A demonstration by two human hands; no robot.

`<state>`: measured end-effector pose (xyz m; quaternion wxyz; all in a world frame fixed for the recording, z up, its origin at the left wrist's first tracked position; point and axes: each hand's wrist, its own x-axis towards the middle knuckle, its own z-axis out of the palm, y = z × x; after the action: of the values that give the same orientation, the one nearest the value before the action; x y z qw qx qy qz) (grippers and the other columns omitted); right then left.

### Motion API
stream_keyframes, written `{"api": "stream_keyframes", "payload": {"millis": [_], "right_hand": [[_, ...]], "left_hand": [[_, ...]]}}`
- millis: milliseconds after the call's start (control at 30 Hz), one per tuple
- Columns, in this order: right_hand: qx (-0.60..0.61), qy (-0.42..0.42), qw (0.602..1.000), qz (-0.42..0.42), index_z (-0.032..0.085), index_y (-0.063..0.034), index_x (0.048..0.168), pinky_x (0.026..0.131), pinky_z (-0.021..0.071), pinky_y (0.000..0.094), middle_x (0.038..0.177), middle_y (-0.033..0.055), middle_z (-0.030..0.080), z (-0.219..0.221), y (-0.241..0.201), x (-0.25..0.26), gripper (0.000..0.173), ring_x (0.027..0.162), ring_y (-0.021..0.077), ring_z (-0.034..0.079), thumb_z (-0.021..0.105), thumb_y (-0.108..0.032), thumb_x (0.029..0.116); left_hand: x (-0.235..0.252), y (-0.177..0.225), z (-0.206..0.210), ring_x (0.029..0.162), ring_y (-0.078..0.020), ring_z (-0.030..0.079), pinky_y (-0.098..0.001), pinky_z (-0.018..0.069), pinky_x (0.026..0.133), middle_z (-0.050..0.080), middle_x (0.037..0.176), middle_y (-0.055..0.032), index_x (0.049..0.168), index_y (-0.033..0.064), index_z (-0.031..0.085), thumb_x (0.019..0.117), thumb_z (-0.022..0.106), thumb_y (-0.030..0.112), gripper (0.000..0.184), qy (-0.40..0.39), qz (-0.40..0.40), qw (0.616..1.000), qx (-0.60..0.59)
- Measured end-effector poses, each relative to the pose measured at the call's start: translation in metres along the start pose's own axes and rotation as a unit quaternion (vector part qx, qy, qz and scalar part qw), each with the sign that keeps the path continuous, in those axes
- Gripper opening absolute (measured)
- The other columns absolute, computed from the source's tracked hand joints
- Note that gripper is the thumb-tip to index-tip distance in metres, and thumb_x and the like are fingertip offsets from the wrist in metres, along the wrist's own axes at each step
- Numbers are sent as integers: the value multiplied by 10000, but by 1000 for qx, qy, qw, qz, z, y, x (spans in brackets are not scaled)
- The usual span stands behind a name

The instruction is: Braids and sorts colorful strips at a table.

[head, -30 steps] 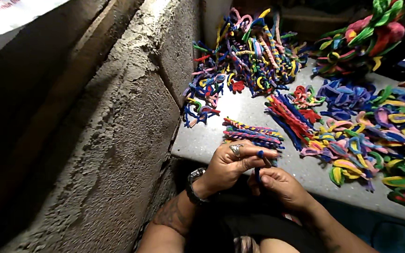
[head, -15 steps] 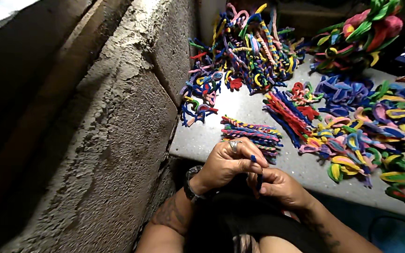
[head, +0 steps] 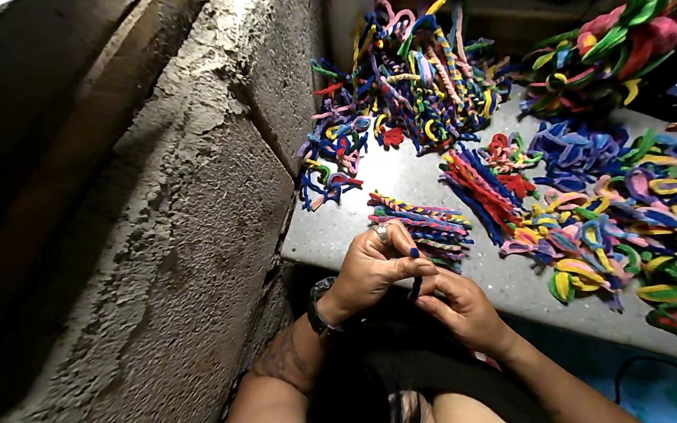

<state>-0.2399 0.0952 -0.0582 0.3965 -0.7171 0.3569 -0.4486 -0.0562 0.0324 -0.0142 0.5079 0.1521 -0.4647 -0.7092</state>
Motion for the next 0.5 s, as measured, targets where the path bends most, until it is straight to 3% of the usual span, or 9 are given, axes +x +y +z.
{"api": "stream_keyframes", "payload": {"millis": [367, 500], "right_hand": [[3, -18, 1000, 2, 654, -24, 953, 830, 471, 106, 869, 38, 609, 4, 1, -2, 230, 885, -6, 582, 585, -227, 1035], [33, -8, 999, 13, 649, -25, 952, 823, 474, 99, 880, 24, 605, 7, 2, -3, 236, 889, -29, 577, 581, -234, 1037]], "left_hand": [[1, -5, 1, 779, -6, 609, -182, 521, 742, 623, 786, 69, 753, 161, 605, 763, 797, -54, 289, 34, 12, 999, 12], [1, -5, 0, 829, -25, 650, -203, 542, 783, 673, 817, 53, 805, 147, 663, 785, 781, -30, 214, 24, 12, 1000, 15]]}}
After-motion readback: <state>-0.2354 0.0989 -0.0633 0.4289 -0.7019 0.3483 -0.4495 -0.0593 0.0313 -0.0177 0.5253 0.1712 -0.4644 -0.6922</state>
